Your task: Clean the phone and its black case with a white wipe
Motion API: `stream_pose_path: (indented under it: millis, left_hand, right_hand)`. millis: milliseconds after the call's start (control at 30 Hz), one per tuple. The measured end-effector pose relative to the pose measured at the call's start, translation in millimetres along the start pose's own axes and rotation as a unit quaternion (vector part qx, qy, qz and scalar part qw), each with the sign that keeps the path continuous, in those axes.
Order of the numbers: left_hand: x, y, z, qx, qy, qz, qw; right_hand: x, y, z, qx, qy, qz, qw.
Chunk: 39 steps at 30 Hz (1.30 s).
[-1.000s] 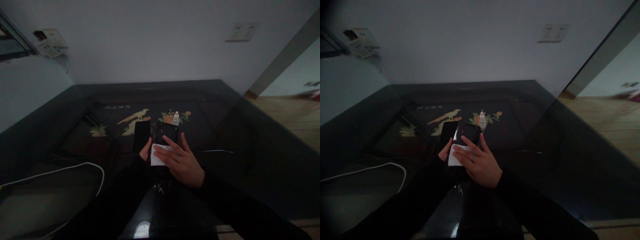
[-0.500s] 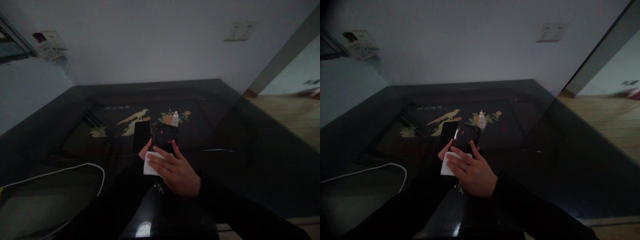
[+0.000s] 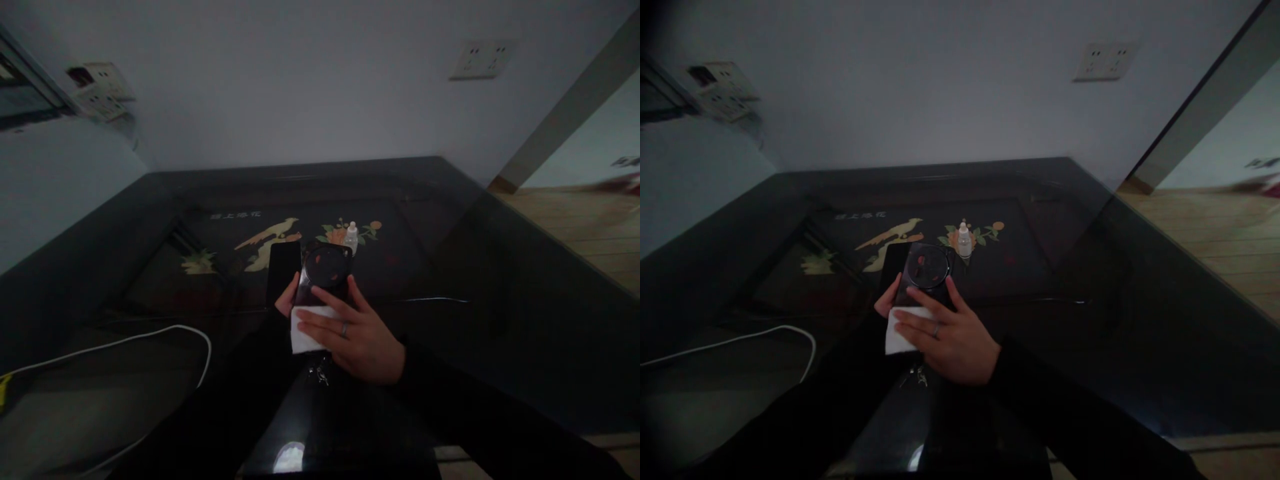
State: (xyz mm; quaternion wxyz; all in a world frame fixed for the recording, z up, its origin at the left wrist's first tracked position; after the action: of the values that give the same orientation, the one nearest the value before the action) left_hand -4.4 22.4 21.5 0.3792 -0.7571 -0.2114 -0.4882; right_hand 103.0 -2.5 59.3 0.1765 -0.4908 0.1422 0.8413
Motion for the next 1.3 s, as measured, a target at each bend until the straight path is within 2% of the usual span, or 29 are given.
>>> stream_pose_path:
  millis: [100,133,267,300,333,433,500,567,633,700,833,900,1033,1100,1300]
  left_hand:
    - [7.4,-4.1,9.1,-0.018,-0.021,-0.018,0.999]
    - [9.3,-4.6,9.8,-0.028,-0.027,-0.020,0.999]
    - [13.7,-5.4,3.0,-0.063,-0.036,-0.016,0.997]
    - [13.7,-4.9,1.7,-0.069,-0.037,-0.015,0.997]
    - [13.4,-4.4,1.6,-0.070,-0.038,-0.016,0.997]
    - [10.7,-3.9,6.1,-0.046,-0.040,-0.027,0.998]
    - [7.9,-4.6,9.0,-0.033,-0.039,-0.030,0.998]
    - [4.0,-5.9,9.5,-0.040,-0.038,-0.022,0.998]
    - [-0.7,-8.8,9.0,-0.046,-0.039,-0.012,0.998]
    - [-5.9,-13.5,10.3,-0.028,-0.043,-0.005,0.999]
    - [-12.9,-16.2,16.5,0.000,-0.048,-0.002,0.999]
    - [-13.9,-14.1,17.0,-0.006,-0.047,-0.006,0.999]
    - [-12.1,-12.7,11.3,-0.054,-0.035,0.006,0.998]
    - [-10.5,-15.8,10.3,-0.056,-0.027,0.007,0.998]
    - [-6.3,-17.7,16.1,-0.031,-0.020,-0.004,0.999]
  right_hand:
    - [-5.2,-8.0,-1.5,0.052,-0.020,-0.009,0.998]
    - [-4.5,-5.4,-2.4,0.042,-0.017,-0.004,0.999]
    - [3.2,13.1,-5.4,-0.073,0.013,0.027,0.997]
    - [3.2,13.2,-5.5,-0.082,0.011,0.029,0.996]
    - [1.8,10.2,-5.0,-0.072,0.004,0.027,0.997]
    - [-7.2,-7.1,-3.6,0.015,-0.025,0.006,1.000]
    - [-11.2,-11.2,-4.3,0.038,-0.030,0.001,0.999]
    - [-10.4,-4.8,-5.8,0.003,-0.021,0.015,1.000]
    - [-6.7,5.2,-7.6,-0.060,0.000,0.038,0.997]
    - [-5.5,6.8,-8.4,-0.083,0.003,0.050,0.995]
    - [-13.9,-15.3,-7.2,0.017,-0.030,0.021,0.999]
    - [-16.5,-18.4,-7.5,0.031,-0.033,0.019,0.999]
    - [-11.4,2.0,-8.6,-0.075,-0.016,0.059,0.995]
    - [-9.5,6.1,-8.8,-0.106,-0.011,0.071,0.992]
    - [-22.5,-23.5,-8.8,0.008,-0.055,0.025,0.998]
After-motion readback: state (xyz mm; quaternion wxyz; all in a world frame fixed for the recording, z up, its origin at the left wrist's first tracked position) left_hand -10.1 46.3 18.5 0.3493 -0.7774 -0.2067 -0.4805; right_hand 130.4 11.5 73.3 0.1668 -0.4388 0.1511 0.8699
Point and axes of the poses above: each hand's wrist, its own z-axis towards the middle knuckle, its own x-axis out of the palm, y = z × x, the point moved 4 cm from there along z, towards the middle knuckle
